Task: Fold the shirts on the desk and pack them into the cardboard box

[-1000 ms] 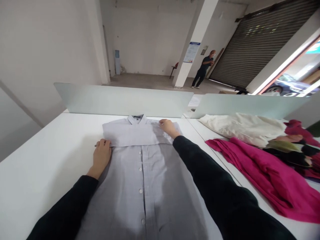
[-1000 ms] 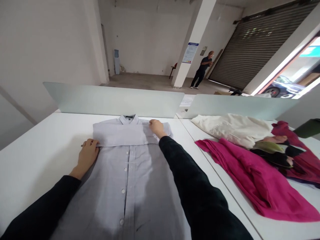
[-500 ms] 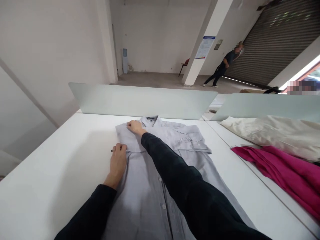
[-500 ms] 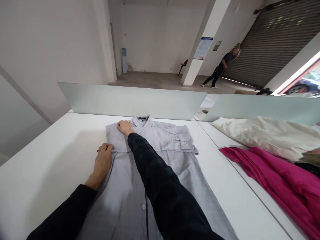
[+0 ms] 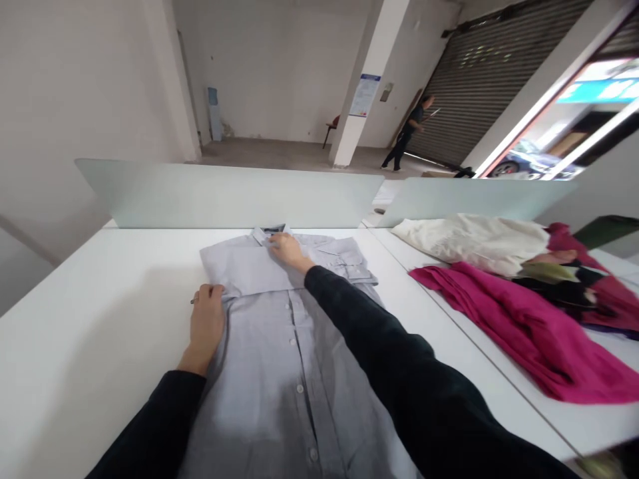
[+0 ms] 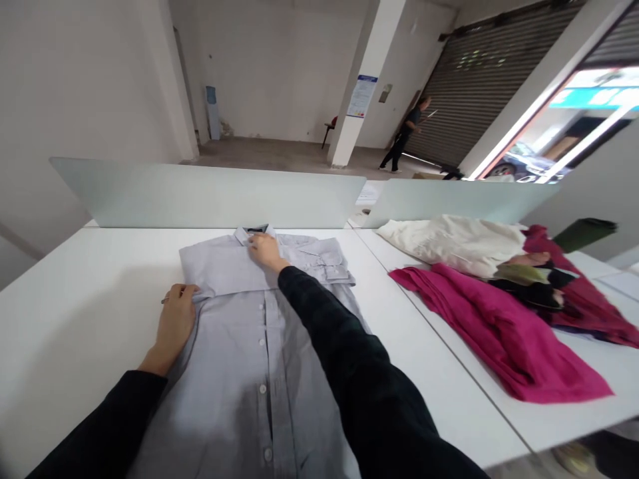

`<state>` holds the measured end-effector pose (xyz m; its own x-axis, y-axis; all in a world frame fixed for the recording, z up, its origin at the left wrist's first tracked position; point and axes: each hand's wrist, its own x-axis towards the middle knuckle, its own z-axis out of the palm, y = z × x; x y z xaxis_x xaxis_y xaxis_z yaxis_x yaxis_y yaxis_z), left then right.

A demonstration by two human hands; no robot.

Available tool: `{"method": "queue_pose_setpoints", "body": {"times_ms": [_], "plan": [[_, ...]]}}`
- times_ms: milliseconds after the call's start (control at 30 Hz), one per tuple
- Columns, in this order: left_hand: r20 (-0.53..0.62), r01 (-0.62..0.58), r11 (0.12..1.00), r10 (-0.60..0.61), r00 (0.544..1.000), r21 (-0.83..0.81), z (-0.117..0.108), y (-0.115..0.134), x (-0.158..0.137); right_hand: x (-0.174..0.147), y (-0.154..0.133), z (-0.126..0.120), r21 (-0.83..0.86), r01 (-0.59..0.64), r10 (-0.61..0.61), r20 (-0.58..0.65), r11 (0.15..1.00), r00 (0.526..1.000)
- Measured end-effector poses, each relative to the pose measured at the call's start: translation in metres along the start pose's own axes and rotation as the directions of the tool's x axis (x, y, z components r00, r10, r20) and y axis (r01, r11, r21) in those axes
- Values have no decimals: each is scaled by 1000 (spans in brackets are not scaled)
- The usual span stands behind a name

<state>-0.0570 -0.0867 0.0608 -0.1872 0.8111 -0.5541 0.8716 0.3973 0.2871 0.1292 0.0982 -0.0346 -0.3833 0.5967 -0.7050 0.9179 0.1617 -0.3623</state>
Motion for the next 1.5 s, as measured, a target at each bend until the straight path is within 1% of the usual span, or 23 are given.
{"method": "queue_pose_setpoints", "body": {"times_ms": [67,133,233,333,433,500,600,667,767,867,933,1000,1067,1133,1200,1267,1367,1433,1500], "plan": [[-18,-17,1000,17,1000,4,1,-2,0,-18,47,-28,-32,-111,111,-9,993,994],[-27,-26,1000,26,999,5,3,-3,1,-38,92,-54,-56,-225,223,-31,973,974],[-35,-16,1000,16,999,8,3,-3,2,-66,142,-81,-59,-349,347,-42,935,937],[-41,-15,1000,16,999,12,2,-1,3,-82,168,-90,-23,-416,416,-29,909,909],[-44,-4,1000,4,999,9,1,0,4,-84,179,-89,56,-441,444,-32,896,896],[-42,8,1000,-8,999,2,1,1,4,-81,184,-87,127,-429,437,-47,895,898],[-38,31,999,-32,999,-23,1,2,4,-77,189,-84,215,-397,423,-87,892,902],[-43,48,998,-51,998,-50,0,2,3,-78,189,-82,243,-386,423,-122,890,898],[-46,81,990,-87,995,-116,-2,2,2,-88,180,-80,263,-349,403,-191,899,895],[-11,167,955,-175,985,-245,-8,0,1,-106,161,-85,271,-258,317,-203,927,926],[61,261,912,-255,965,-316,-16,-4,0,-125,145,-93,266,-196,244,-161,944,956],[174,356,873,-314,933,-333,-28,-9,-3,-150,131,-100,228,-150,171,-76,962,982],[297,425,847,-336,894,-320,-42,-12,-10,-183,121,-105,158,-94,90,32,983,995],[400,453,834,-315,860,-316,-55,-13,-20,-222,113,-107,96,7,-18,108,995,994],[455,444,842,-279,845,-308,-65,-12,-31,-264,106,-105,74,126,-134,107,989,985],[482,411,868,-244,841,-277,-71,-10,-40,-304,100,-101,62,215,-219,72,975,973],[485,392,888,-241,841,-239,-74,-8,-47,-356,90,-95,36,269,-271,55,962,961],[432,413,880,-286,855,-233,-73,-10,-49,-380,88,-90,20,284,-285,69,958,956],[356,441,867,-346,868,-233,-71,-14,-51,-396,89,-86,13,279,-280,70,960,958]]}}
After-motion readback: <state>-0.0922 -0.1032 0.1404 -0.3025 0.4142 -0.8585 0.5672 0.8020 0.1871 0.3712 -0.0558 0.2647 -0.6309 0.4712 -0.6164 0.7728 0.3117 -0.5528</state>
